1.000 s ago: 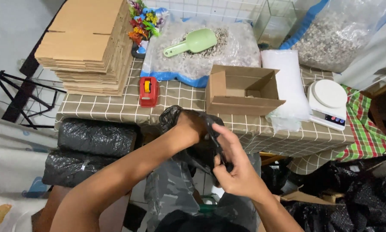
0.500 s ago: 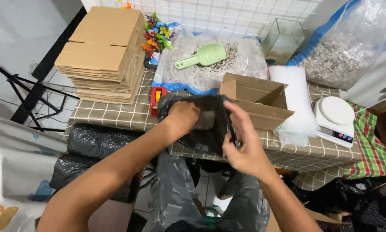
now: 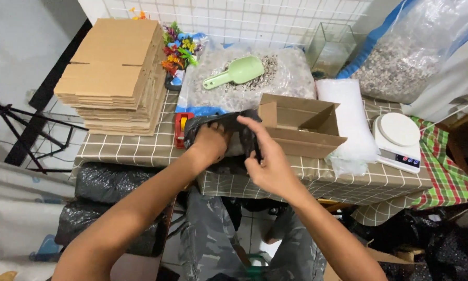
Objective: The person assembles a flat cardboard box, places a small plastic bag inside, then adds a black plastic bag. They close the box flaps and seal it with a tape dispenser, pressing the tape to secure the package.
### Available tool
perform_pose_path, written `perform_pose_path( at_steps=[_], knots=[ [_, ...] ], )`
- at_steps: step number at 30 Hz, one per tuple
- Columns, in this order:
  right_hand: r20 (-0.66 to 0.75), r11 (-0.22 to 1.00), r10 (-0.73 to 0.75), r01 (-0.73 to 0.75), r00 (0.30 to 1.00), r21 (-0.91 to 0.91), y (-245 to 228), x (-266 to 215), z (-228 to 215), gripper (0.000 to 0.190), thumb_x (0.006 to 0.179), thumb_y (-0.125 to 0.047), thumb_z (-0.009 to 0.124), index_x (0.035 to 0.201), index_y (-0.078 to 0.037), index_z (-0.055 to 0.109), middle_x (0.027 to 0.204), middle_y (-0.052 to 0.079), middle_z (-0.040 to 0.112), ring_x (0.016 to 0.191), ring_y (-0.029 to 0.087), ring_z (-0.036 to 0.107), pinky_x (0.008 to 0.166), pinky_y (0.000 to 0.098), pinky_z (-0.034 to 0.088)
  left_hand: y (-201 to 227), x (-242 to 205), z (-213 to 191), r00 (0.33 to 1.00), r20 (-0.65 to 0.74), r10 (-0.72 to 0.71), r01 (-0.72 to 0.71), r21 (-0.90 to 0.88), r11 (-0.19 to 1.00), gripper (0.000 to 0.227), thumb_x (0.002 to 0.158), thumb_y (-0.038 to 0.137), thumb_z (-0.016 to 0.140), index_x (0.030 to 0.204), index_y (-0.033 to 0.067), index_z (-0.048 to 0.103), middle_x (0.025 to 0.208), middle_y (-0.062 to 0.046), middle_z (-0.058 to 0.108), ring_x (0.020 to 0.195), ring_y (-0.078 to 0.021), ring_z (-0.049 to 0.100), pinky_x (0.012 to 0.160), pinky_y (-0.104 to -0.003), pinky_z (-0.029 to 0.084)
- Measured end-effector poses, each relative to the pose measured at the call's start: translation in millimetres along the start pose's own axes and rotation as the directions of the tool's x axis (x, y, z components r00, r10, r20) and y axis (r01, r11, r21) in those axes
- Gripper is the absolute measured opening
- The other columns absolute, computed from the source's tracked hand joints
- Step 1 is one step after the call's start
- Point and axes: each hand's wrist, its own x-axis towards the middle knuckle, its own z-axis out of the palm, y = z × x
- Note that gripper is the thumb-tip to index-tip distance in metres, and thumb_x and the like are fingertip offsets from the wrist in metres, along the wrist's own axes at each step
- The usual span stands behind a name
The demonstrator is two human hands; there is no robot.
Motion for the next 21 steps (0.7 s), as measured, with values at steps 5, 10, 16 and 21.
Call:
perform_pose_path(
  at_steps=[5, 10, 16, 21],
  knots=[
    [0.068, 0.994, 0.057, -0.051, 0.996, -0.096, 5, 1, 2, 0.081, 0.079, 0.016, 0.042, 0.154, -0.014, 0.045, 0.154, 0.031, 0.043, 0.067, 0.017, 0.059, 0.059, 0.0364, 0.058, 3, -9, -8, 0.990, 0.127, 0.062, -0.071, 0.065, 0.995, 0.036, 0.099, 0.026, 0.052, 0.126, 0.0093, 0.070, 0.135, -0.012, 0.064, 0.126, -0.0296, 0.054, 0.104, -0.046, 0.043],
    [0.029, 0.979, 0.035, -0.028, 0.999, -0.200, 23, 9, 2, 0.076, 0.083, 0.017, 0.042, 0.155, -0.008, 0.040, 0.152, 0.040, 0.040, 0.062, 0.019, 0.057, 0.055, 0.0368, 0.052, -16, -28, -22, 0.999, -0.010, 0.031, -0.033, -0.244, 0.969, 0.031, 0.097, 0.021, 0.056, 0.115, 0.0010, 0.072, 0.117, -0.020, 0.070, 0.119, -0.0384, 0.058, 0.094, -0.048, 0.048],
    [-0.031, 0.979, -0.067, 0.060, 0.997, -0.194, -4, 22, -13, 0.080, 0.076, 0.019, 0.040, 0.152, -0.006, 0.047, 0.147, 0.035, 0.051, 0.133, 0.050, 0.052, 0.103, 0.0574, 0.049, -23, -147, -181, 0.997, -0.013, -0.075, 0.041, -0.741, 0.670, 0.053, 0.099, 0.024, 0.053, 0.150, 0.0103, 0.049, 0.139, -0.020, 0.060, 0.128, -0.0422, 0.059, 0.106, -0.053, 0.047],
    [-0.055, 0.989, -0.112, 0.106, 0.992, -0.101, 2, 35, -15, 0.073, 0.080, 0.013, 0.037, 0.150, -0.007, 0.043, 0.150, 0.026, 0.050, 0.142, 0.039, 0.046, 0.115, 0.0501, 0.041, -25, -161, -141, 0.519, -0.713, -0.473, -0.184, -0.633, 0.752, 0.034, 0.084, 0.027, 0.077, 0.113, 0.0091, 0.070, 0.096, -0.009, 0.066, 0.065, -0.0224, 0.064, 0.052, -0.033, 0.052]
  ],
)
